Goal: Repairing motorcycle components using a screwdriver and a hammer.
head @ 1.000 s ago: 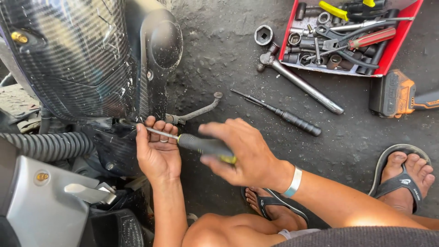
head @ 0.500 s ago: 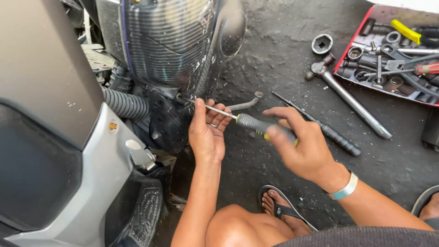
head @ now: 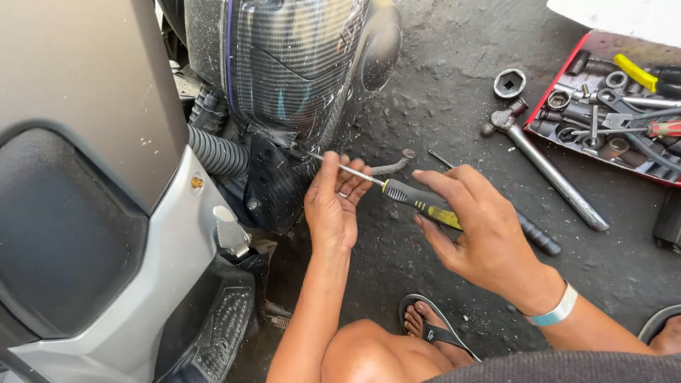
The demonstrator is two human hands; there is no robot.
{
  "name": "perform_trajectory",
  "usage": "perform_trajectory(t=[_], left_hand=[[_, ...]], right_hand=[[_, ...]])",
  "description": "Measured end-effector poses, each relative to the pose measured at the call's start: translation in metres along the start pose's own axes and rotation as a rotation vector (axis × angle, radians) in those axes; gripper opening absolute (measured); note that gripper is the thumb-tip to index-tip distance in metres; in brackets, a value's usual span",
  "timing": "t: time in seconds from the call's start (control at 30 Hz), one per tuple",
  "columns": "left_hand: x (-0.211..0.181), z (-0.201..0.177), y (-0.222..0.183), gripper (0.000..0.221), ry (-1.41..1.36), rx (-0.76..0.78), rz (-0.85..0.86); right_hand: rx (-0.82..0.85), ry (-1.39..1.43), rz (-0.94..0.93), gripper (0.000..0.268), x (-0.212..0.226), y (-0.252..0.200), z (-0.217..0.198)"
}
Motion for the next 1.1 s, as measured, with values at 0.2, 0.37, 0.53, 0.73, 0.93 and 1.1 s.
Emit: perform_trajectory(t=[0.2,0.37,0.53,0.73,0.93,1.1], left_hand=[[-0.006,0.003,-0.003,0.033,0.057,0.054,0.067],[0.006,0.001,0.003,0.026,-0.069,0.070,0.068],[0.009,-0.010,0.006,0.025,-0.045,0.048,0.056],[0.000,0.007,-0.006,0.033,-0.141,0.218,0.080],[0.006,-0.007,-0.012,0.050,0.063,0.245,0.002],[0.062,-0.061,-0.020,0.031,0.462,0.281,-0.059]], right_hand=[[0.405,0.201,0.752,0.046,-0.028,0.006,0.005],[0.239,-0.030,0.407,0.027,-0.017,0.012,0.013],[0.272,-0.121,0.327,0.048,0.000,0.023,0.011],[0.592,0.165,0.635,0.036,-0.012,0.028,0.040],[0.464,-0.230,0.456,0.035,-0.054,0.008,0.045],[0.610,-0.176,0.716,0.026,-0.144,-0.053,0.058]])
Point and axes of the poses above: each hand's wrist, its own y-axis towards the middle knuckle, its own z-axis out of the palm, x = y × z, the point moved 6 cm from there along y, towards the middle knuckle
